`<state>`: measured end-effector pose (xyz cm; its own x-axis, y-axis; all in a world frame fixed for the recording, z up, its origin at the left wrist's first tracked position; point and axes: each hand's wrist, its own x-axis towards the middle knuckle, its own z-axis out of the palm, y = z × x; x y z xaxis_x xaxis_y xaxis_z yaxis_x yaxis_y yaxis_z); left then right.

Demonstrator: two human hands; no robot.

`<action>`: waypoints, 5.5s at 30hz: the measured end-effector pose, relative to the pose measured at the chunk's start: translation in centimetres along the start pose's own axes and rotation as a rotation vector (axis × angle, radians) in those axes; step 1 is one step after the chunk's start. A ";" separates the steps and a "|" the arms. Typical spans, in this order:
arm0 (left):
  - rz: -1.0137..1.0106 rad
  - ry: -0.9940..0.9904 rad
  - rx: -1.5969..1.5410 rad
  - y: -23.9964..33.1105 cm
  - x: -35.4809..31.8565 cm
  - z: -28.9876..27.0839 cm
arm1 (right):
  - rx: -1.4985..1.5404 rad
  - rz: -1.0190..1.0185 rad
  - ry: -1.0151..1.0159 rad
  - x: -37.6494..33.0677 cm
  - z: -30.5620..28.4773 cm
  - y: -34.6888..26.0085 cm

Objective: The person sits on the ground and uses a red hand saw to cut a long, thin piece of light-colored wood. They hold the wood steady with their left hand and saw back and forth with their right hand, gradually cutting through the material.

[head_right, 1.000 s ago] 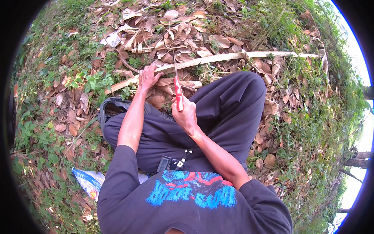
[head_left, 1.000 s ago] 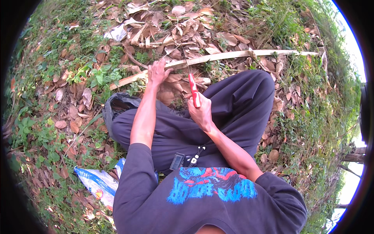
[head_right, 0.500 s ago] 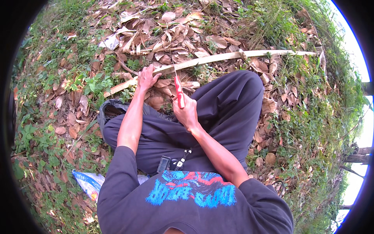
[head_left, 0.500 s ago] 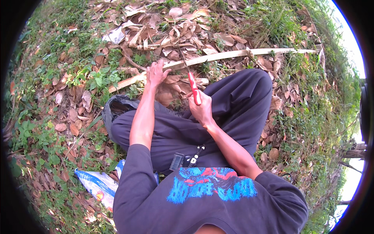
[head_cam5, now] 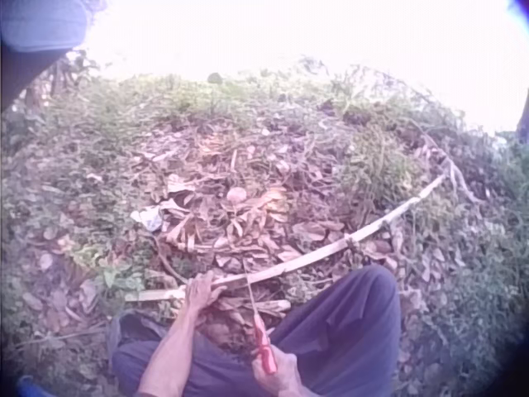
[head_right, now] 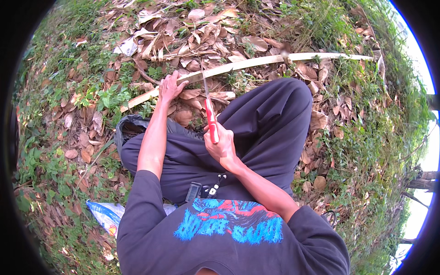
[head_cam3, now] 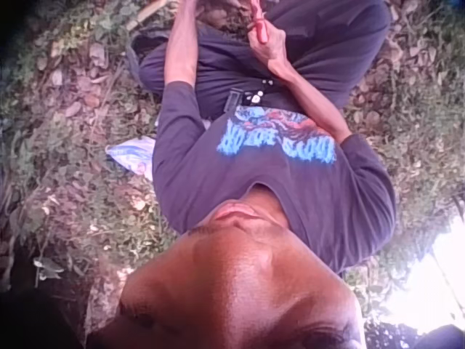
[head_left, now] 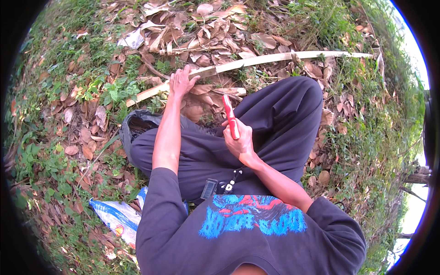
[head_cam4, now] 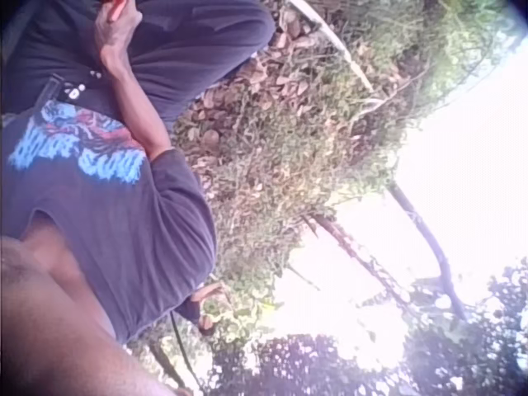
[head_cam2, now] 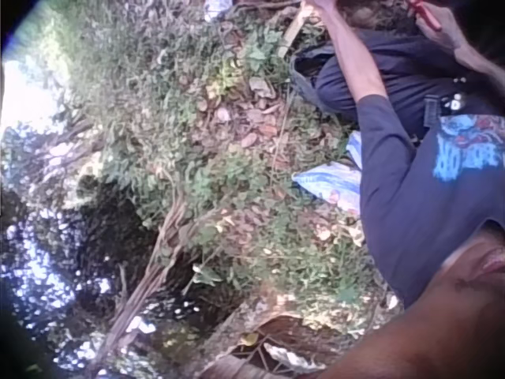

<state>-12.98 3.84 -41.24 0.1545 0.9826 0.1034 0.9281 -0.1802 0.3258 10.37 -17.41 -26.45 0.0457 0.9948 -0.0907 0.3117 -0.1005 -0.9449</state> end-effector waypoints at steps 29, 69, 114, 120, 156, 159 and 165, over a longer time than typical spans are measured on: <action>0.097 0.033 0.156 1.4 -0.1 0.4 | 0.024 -0.117 0.110 5.6 2.7 1.9; 0.090 0.000 0.146 0.8 0.5 0.2 | 0.058 -0.064 0.044 2.6 0.4 0.7; 0.018 0.160 0.065 0.1 0.8 3.2 | 0.244 0.111 0.004 3.4 2.4 -0.1; -0.013 0.019 0.102 1.5 0.4 1.2 | 0.012 -0.089 0.065 5.9 3.3 1.8; 0.038 0.069 0.207 2.0 0.3 1.6 | -0.048 -0.125 0.071 7.0 1.7 1.6; 0.051 0.083 0.212 2.2 0.4 1.7 | -0.019 -0.063 0.093 6.2 2.0 1.5; 0.062 0.091 0.224 2.1 0.1 1.7 | 0.045 -0.029 0.024 -0.2 -1.2 0.0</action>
<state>-10.43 3.68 -42.14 0.1917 0.9600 0.2040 0.9714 -0.2153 0.1004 11.53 -17.68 -26.09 0.0597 0.9966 -0.0564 0.2701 -0.0706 -0.9603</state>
